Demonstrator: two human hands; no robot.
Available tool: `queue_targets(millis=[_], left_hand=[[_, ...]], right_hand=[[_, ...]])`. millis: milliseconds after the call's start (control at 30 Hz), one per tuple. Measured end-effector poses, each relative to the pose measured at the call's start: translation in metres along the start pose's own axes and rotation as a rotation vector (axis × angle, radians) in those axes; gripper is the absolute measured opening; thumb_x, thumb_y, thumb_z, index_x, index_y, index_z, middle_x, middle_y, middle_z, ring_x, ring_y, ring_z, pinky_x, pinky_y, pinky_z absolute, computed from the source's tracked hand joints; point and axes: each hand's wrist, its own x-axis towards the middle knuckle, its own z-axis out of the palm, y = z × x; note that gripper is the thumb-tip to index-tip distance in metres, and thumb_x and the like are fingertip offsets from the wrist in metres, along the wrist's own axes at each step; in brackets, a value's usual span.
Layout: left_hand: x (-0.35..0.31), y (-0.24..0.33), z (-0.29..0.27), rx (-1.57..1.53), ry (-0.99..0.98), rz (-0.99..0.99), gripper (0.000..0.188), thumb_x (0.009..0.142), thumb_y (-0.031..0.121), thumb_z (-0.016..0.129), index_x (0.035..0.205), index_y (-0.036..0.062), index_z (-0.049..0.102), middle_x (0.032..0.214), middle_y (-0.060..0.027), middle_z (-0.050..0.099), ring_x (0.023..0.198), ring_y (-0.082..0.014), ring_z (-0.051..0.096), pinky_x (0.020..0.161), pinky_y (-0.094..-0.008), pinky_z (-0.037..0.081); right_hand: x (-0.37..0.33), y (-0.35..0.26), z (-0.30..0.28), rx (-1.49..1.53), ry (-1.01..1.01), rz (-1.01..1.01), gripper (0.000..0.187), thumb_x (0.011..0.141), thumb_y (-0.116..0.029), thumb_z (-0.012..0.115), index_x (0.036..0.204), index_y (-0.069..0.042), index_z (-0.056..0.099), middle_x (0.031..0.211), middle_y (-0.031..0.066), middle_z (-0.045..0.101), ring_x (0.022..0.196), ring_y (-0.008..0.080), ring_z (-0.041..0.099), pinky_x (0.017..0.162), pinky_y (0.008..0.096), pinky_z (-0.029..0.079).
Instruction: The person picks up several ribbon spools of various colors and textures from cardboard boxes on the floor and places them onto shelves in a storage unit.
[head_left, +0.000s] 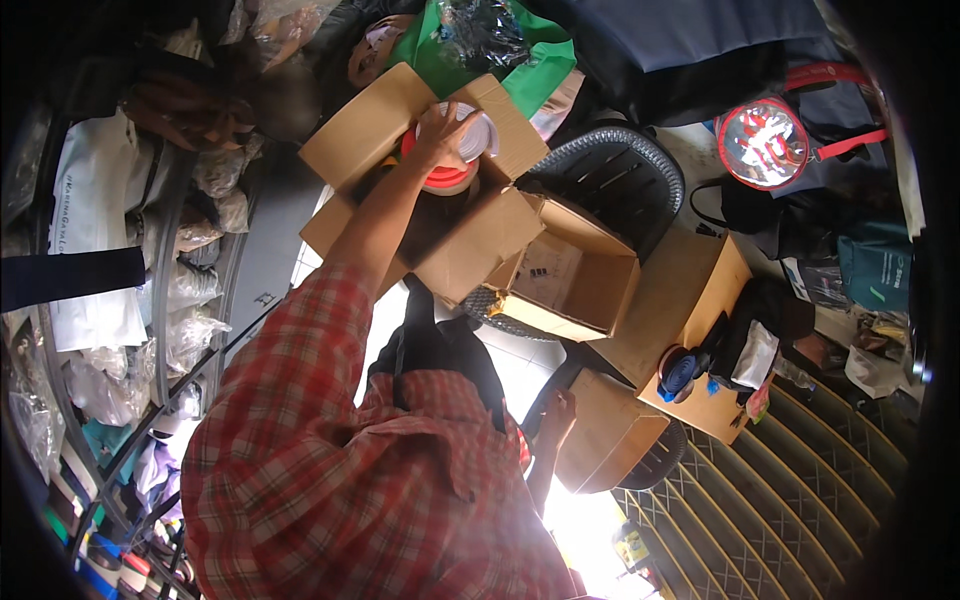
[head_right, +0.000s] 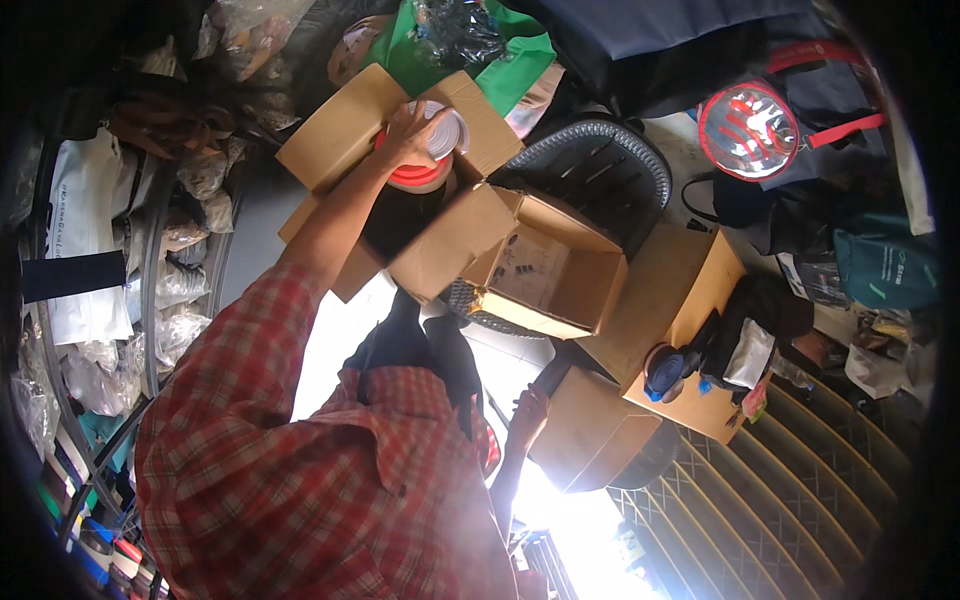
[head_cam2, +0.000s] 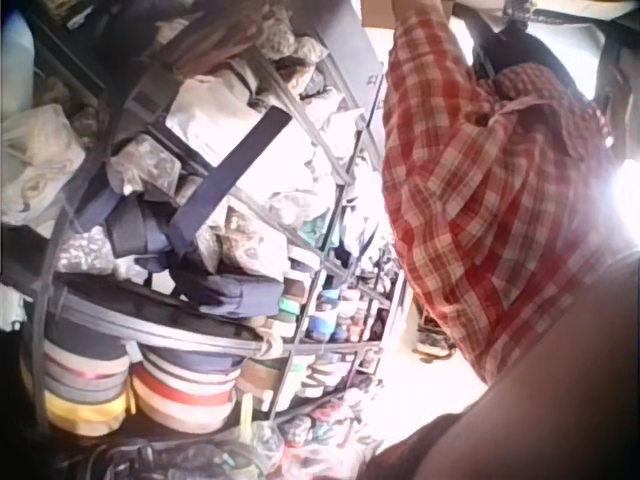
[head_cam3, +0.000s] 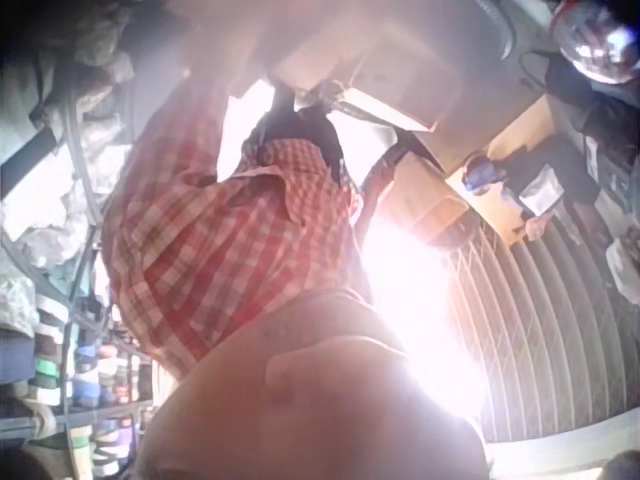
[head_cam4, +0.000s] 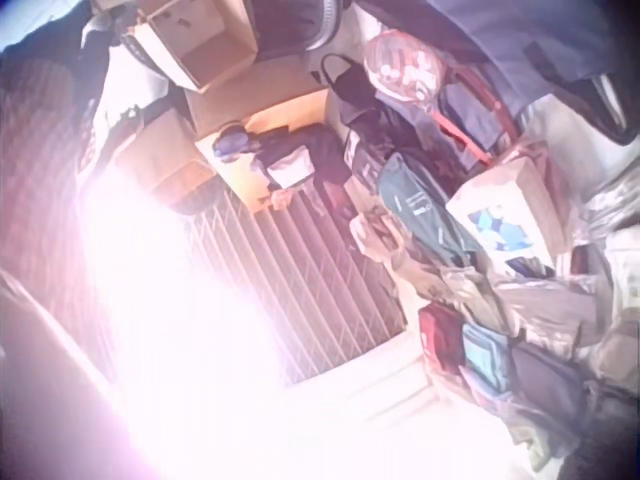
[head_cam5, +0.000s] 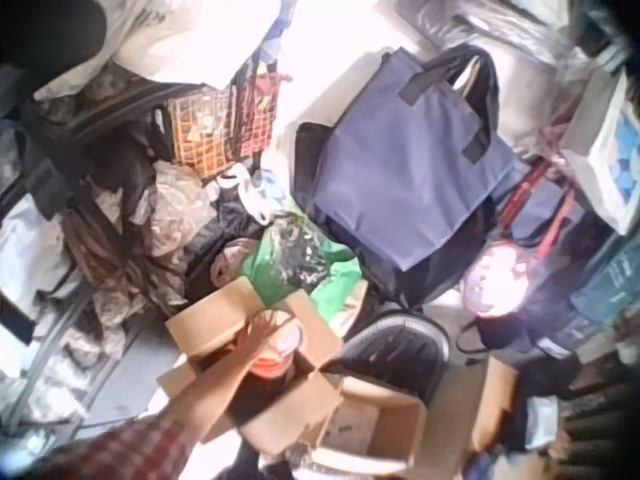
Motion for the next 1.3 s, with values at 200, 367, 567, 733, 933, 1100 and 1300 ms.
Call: queue_targets(millis=[200,367,567,733,933,1100,1300], left_hand=[[-0.040,0.007,-0.042,-0.427,0.072,0.197,0.101,0.055,0.040,0.083,0.141,0.0154,0.035,0.133,-0.0153,0.044,0.121,-0.0353,0.043,0.095,-0.0491,0.042],[-0.151,0.023,-0.060,-1.842,-0.424,-0.123,0.069,0.077,0.018,0.072,0.136,0.0086,0.038,0.128,-0.0137,0.052,0.121,-0.0214,0.048,0.098,-0.0356,0.041],[-0.223,0.069,-0.110,-2.633,-0.711,-0.081,0.056,0.087,0.034,0.059,0.132,0.0051,0.044,0.125,-0.0166,0.057,0.109,-0.0257,0.059,0.097,-0.0379,0.046],[-0.253,0.088,-0.118,-2.314,-0.509,-0.291,0.063,0.087,0.040,0.050,0.135,0.0008,0.041,0.126,-0.0186,0.055,0.109,-0.0249,0.059,0.098,-0.0391,0.045],[-0.258,0.119,-0.140,-1.747,-0.184,-0.357,0.056,0.087,0.036,0.057,0.127,-0.0023,0.051,0.109,-0.0130,0.063,0.095,-0.0163,0.061,0.087,-0.0326,0.047],[-0.263,0.166,-0.175,-1.396,-0.001,-0.258,0.049,0.082,0.029,0.069,0.117,-0.0030,0.059,0.098,-0.0097,0.066,0.091,-0.0143,0.062,0.082,-0.0302,0.049],[-0.274,0.216,-0.199,-1.326,-0.046,-0.265,0.049,0.077,0.027,0.075,0.113,-0.0027,0.060,0.099,-0.0115,0.068,0.089,-0.0140,0.064,0.078,-0.0286,0.050]], right_hand=[[0.019,-0.024,0.019,0.009,-0.030,-0.016,0.022,0.089,-0.013,0.059,0.109,-0.003,0.061,0.107,0.0107,0.062,0.074,0.0155,0.065,0.060,0.0272,0.051],[0.031,-0.121,0.047,0.042,-0.279,-0.189,0.034,0.089,-0.018,0.062,0.120,-0.005,0.056,0.098,0.0119,0.066,0.086,0.0165,0.064,0.075,0.0289,0.050],[0.014,-0.221,0.073,0.467,-0.625,-0.363,0.050,0.091,-0.028,0.062,0.129,0.000,0.045,0.111,0.0095,0.059,0.103,0.0185,0.056,0.080,0.0312,0.048],[0.004,-0.226,0.083,0.506,-0.610,-0.242,0.041,0.093,-0.024,0.061,0.122,0.003,0.050,0.097,0.0058,0.060,0.083,0.0087,0.052,0.069,0.0237,0.044],[0.005,-0.201,0.057,0.575,-0.541,-0.259,0.036,0.093,-0.022,0.061,0.118,0.002,0.052,0.083,0.0034,0.061,0.073,0.0069,0.052,0.062,0.0225,0.042],[0.002,-0.195,0.029,0.582,-0.577,-0.338,0.029,0.095,-0.023,0.058,0.112,0.000,0.053,0.082,0.0030,0.061,0.072,0.0069,0.052,0.062,0.0226,0.042],[0.027,-0.145,-0.016,0.597,-0.639,-0.392,0.026,0.098,-0.023,0.052,0.108,0.001,0.056,0.088,0.0072,0.063,0.077,0.0098,0.057,0.071,0.0254,0.048]])
